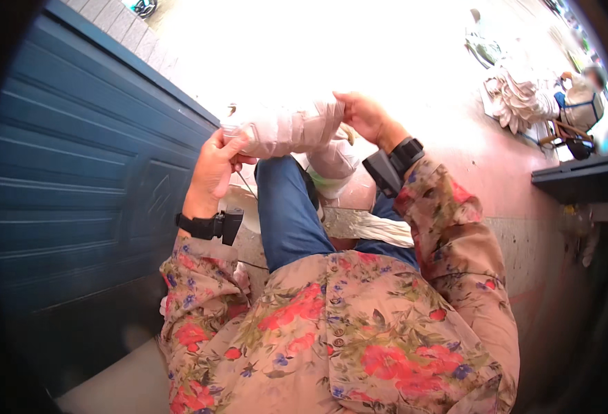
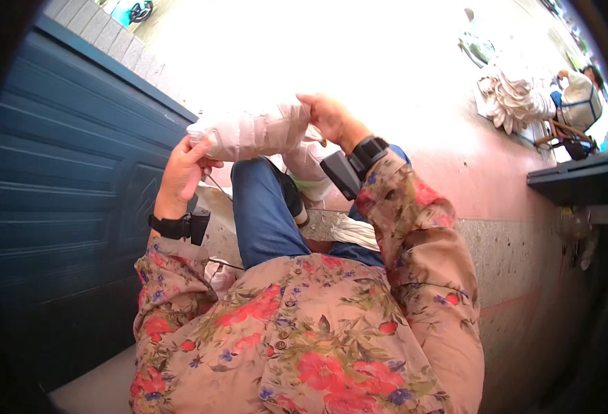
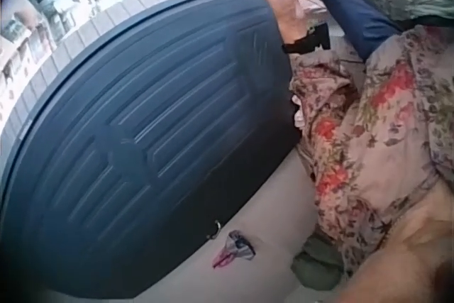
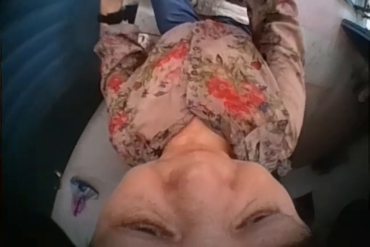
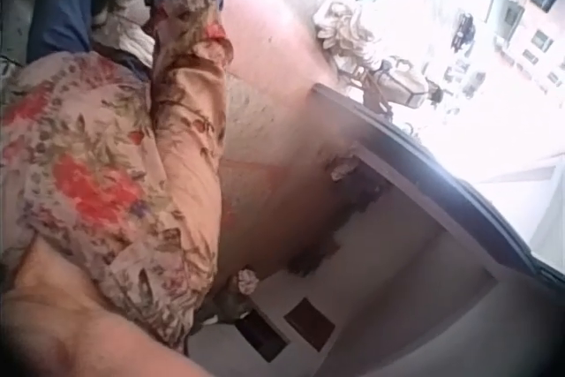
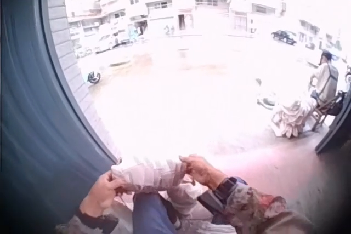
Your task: Insert and thread laces through the eyelets of a white shoe.
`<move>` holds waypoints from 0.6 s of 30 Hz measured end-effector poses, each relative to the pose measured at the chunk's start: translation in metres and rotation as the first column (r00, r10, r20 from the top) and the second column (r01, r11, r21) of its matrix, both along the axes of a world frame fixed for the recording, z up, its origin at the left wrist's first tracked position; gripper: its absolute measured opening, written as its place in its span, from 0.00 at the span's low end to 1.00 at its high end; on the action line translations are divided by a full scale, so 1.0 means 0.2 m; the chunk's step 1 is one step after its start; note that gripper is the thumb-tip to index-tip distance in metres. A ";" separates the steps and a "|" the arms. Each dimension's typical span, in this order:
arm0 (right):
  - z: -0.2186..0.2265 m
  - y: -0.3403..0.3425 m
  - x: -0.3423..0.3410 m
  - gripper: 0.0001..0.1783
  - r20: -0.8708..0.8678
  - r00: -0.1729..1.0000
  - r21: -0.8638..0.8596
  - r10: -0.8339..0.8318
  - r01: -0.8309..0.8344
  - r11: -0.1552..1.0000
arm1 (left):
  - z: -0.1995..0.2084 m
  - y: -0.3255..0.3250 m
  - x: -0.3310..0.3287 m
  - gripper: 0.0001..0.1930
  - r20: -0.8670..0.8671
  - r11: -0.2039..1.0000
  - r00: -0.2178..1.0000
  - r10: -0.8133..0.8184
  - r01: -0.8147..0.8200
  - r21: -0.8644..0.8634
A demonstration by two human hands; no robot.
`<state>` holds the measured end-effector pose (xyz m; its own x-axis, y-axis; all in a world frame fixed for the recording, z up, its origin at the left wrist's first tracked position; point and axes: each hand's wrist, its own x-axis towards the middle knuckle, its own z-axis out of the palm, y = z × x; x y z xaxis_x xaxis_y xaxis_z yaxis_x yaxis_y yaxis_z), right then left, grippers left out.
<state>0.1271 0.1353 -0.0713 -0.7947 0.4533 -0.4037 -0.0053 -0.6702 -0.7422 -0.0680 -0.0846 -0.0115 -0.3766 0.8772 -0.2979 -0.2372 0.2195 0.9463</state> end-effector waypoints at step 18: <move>0.53 -0.14 -0.73 0.11 -0.103 0.897 0.683 0.430 -0.250 0.686 | 0.16 -0.46 0.31 0.22 -0.163 0.745 0.788 0.594 -0.462 0.482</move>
<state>-0.0180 0.1065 0.0339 -0.9734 0.2066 0.0994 -0.1071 -0.0265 -0.9939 -0.0054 -0.1767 0.0208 -0.8232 0.5200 0.2278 0.0977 -0.2655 0.9592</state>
